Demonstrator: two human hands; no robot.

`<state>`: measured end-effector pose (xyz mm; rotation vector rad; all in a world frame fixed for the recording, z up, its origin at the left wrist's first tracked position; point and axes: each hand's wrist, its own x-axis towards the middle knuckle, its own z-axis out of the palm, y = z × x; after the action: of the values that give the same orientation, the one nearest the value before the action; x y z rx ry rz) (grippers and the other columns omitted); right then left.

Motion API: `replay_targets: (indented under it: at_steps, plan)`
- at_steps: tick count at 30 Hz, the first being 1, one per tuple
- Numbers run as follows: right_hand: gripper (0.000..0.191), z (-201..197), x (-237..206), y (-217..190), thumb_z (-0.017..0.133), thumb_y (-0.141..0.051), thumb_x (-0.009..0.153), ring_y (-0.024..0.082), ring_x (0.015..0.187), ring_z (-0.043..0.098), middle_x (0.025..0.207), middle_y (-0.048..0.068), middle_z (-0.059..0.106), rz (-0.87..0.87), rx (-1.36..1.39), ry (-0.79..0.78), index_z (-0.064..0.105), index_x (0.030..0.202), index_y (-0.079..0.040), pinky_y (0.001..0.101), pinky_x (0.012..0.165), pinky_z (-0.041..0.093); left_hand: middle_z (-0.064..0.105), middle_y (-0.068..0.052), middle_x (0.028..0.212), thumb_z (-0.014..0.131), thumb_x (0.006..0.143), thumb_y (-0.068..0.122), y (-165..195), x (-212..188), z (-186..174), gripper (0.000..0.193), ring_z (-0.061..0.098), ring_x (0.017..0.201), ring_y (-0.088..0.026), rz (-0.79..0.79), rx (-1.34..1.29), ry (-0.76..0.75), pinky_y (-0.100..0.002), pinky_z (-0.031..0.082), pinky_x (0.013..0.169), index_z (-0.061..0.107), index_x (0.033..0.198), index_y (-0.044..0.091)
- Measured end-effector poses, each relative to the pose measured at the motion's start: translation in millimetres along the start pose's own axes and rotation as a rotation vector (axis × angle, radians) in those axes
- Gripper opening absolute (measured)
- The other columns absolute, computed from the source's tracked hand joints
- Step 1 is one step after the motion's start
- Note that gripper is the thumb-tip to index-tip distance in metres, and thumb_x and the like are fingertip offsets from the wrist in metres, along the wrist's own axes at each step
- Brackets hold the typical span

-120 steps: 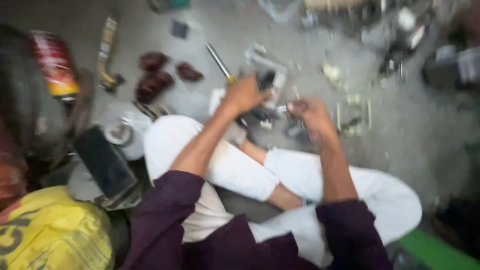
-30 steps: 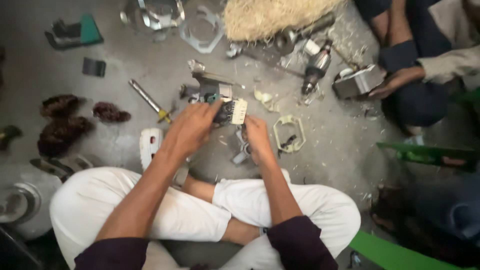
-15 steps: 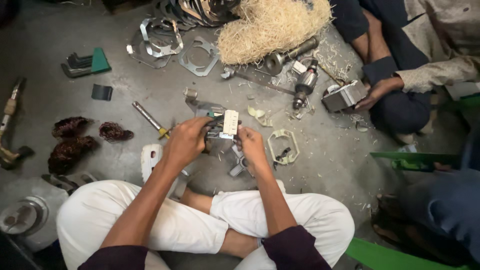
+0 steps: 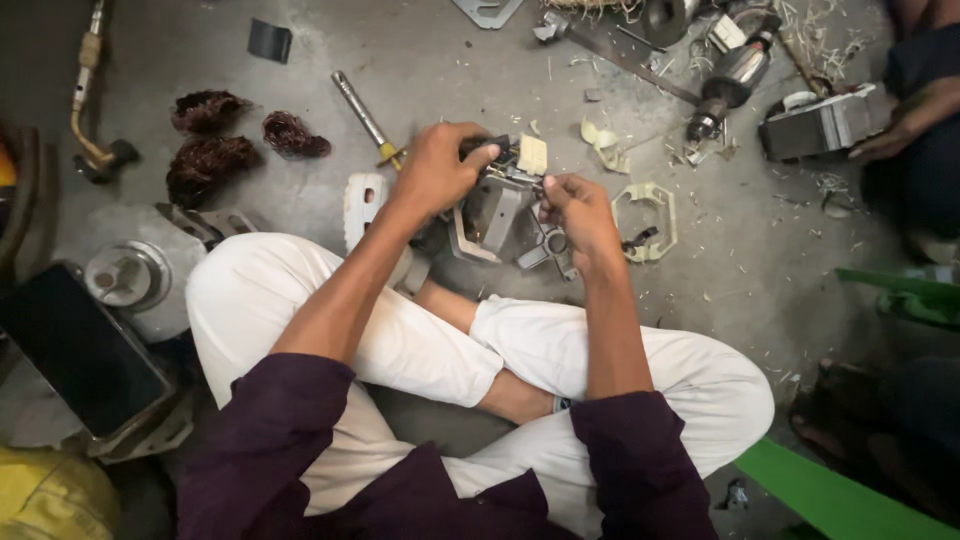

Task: The person sits on the floor of a workshop and works on small motor assemblies, pulling components apart by hand and using pliers to grip and remove parts. They handle copper wire coils, metal housings, screws and mounting brackets, setting pieces aside on the floor as they work.

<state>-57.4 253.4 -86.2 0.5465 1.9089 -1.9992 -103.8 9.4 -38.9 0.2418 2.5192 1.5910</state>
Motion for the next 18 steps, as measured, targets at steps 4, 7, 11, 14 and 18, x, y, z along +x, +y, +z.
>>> replay_targets:
  at_steps: [4, 7, 11, 14, 18]
  plan:
    - [0.017, 0.2, -2.8, -3.2, 0.068, -0.018, 0.099, 0.013, 0.071, 0.062, 0.082, 0.003, 0.068, 0.004, -0.008, -0.048, 0.072, 0.098, -0.001, 0.0283, 0.067, 0.052, 0.078, -0.016, 0.091, 0.072, 0.09, 0.027, -6.0, 5.3, -1.1, 0.029, 0.076, 0.081, -0.024, 0.004, -0.073, -0.054, -0.037, 0.057, 0.075, 0.077, 0.104, 0.002]
    - [0.019, -0.5, -7.4, -5.5, 0.068, -0.019, 0.098, 0.016, 0.07, 0.066, 0.08, 0.006, 0.069, -0.005, 0.017, -0.076, 0.071, 0.095, 0.0, 0.0308, 0.067, 0.056, 0.077, -0.015, 0.086, 0.073, 0.089, 0.03, -8.7, 9.0, -2.7, 0.032, 0.072, 0.077, -0.022, -0.129, -0.077, -0.126, -0.037, 0.054, 0.071, 0.077, 0.104, 0.002]
    - [0.027, -2.3, -14.9, -5.0, 0.069, -0.025, 0.097, 0.017, 0.069, 0.07, 0.08, 0.007, 0.072, -0.022, -0.067, -0.017, 0.074, 0.097, 0.001, 0.0314, 0.064, 0.056, 0.076, -0.013, 0.086, 0.072, 0.089, 0.03, -1.9, 10.5, 1.0, 0.034, 0.069, 0.076, -0.021, -0.155, -0.09, -0.135, -0.038, 0.053, 0.071, 0.076, 0.108, 0.001]
    - [0.024, -0.6, -17.8, 1.7, 0.069, -0.021, 0.097, 0.014, 0.069, 0.068, 0.08, 0.007, 0.073, -0.086, -0.011, -0.042, 0.074, 0.103, 0.002, 0.0299, 0.063, 0.054, 0.077, -0.015, 0.094, 0.073, 0.091, 0.029, 5.2, 7.4, 4.2, 0.035, 0.071, 0.083, -0.023, -0.257, -0.065, -0.157, -0.037, 0.053, 0.076, 0.074, 0.113, 0.001]
    - [0.025, 2.2, -16.5, 10.3, 0.063, -0.02, 0.104, 0.014, 0.069, 0.068, 0.08, 0.008, 0.073, -0.119, -0.046, -0.068, 0.072, 0.101, 0.003, 0.0277, 0.064, 0.054, 0.078, -0.018, 0.099, 0.071, 0.092, 0.03, 9.8, 4.4, 6.5, 0.038, 0.074, 0.089, -0.024, -0.266, -0.009, -0.157, -0.038, 0.055, 0.079, 0.073, 0.115, 0.0]
